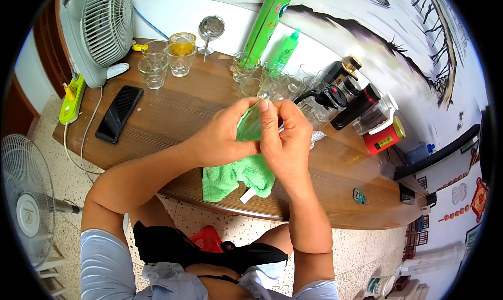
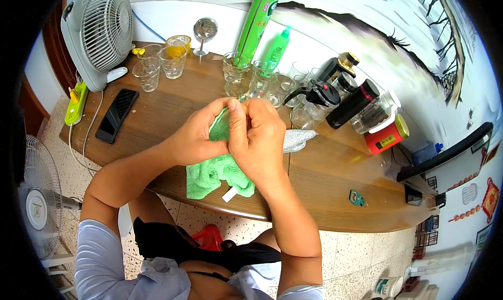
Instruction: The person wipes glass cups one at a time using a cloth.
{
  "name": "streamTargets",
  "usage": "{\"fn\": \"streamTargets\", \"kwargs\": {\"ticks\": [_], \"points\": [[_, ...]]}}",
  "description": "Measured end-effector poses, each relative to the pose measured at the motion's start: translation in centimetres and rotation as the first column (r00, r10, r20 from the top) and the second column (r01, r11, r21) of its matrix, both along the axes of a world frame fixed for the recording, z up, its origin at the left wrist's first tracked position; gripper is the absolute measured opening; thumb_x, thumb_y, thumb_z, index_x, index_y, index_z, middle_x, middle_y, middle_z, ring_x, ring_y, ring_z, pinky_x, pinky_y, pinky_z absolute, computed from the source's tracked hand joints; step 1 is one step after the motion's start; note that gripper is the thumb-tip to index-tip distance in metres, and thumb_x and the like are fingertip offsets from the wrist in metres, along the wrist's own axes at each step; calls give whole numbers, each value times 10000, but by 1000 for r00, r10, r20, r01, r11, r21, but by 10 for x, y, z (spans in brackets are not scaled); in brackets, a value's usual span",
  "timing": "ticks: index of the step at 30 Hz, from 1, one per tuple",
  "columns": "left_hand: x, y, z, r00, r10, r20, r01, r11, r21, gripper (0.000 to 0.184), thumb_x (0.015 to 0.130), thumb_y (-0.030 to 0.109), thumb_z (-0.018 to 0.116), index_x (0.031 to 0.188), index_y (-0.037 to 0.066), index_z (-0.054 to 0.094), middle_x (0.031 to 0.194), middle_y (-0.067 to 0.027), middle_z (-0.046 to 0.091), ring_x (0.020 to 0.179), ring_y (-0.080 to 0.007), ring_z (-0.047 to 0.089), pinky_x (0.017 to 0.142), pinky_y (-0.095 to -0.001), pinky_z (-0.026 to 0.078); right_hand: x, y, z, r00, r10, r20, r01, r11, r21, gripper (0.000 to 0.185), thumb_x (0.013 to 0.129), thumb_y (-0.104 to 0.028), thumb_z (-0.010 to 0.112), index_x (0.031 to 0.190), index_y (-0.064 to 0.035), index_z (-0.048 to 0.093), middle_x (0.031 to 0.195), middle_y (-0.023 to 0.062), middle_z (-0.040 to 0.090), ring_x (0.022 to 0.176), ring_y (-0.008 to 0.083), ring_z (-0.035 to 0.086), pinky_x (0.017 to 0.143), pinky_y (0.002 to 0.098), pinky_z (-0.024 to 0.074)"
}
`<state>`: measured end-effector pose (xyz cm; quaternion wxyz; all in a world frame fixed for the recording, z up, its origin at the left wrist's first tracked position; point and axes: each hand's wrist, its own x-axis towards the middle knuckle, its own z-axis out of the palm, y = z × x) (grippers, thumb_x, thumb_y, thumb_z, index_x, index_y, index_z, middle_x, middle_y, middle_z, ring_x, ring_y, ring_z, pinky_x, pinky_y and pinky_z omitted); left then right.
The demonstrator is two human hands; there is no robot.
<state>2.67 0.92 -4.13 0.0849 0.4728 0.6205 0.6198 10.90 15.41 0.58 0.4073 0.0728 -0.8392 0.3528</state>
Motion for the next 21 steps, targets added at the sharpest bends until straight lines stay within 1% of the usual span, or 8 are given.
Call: {"fn": "streamTargets", "kwargs": {"ticks": [3,6,9,12,14,16,19,21], "points": [[-3,4,-9,1000,20,8,-21,998,55,767,892,87,823,1545,-20,435,1398,-119,616,1344,-187,552,1165,-373,420,3,-1,1,994,54,95,-51,998,-27,279,1009,-131,706,782,7,623,696,144,592,643,297,581,591,426,448],[-5,-3,0,991,-111,78,112,994,-5,800,895,66,808,1578,-24,400,1403,-114,618,1346,-175,550,1179,-376,407,0,-3,-11,962,180,204,-176,984,-36,293,1000,-134,712,757,6,625,673,143,574,627,286,558,577,417,426],[-3,2,-5,998,-49,44,48,998,31,856,899,63,798,1622,-19,346,1423,-125,620,1344,-167,553,1202,-385,387,1,-1,-8,927,177,329,-151,983,-103,324,1040,-195,705,809,28,663,682,76,615,632,156,517,591,359,427],[1,5,-8,992,85,97,-82,996,-34,914,897,74,800,1651,-18,291,1513,-158,570,1421,-197,514,1237,-398,349,-1,1,-7,977,106,185,-97,994,-57,318,1012,-175,717,774,25,650,680,123,606,612,225,522,576,387,411],[4,1,-3,997,76,3,-76,992,-99,941,894,92,811,1656,-24,273,1570,-180,520,1476,-218,466,1251,-403,329,-1,-1,-4,993,63,102,-57,996,-67,331,1015,-175,710,759,22,643,674,146,592,598,275,519,580,407,416],[13,-5,11,1000,7,12,-6,988,-152,977,888,116,826,1660,-40,248,1655,-207,423,1551,-247,379,1272,-399,295,-3,6,-2,1000,4,30,-1,997,-75,340,1029,-187,699,767,23,644,671,140,590,604,262,527,584,403,421],[12,4,-1,998,-1,-64,-2,999,-47,986,854,164,816,1633,-90,267,1579,-298,495,1499,-369,476,1228,-407,374,-5,21,0,998,-61,22,64,985,-159,371,1056,-216,679,775,23,636,656,115,573,593,202,507,561,379,408],[12,3,-3,999,-28,-18,28,999,-18,938,865,111,780,1623,-112,274,1593,-288,486,1490,-329,487,1217,-382,385,-6,29,2,996,-85,23,88,977,-195,383,1062,-225,676,773,22,631,648,105,561,584,181,490,548,369,395]]}}
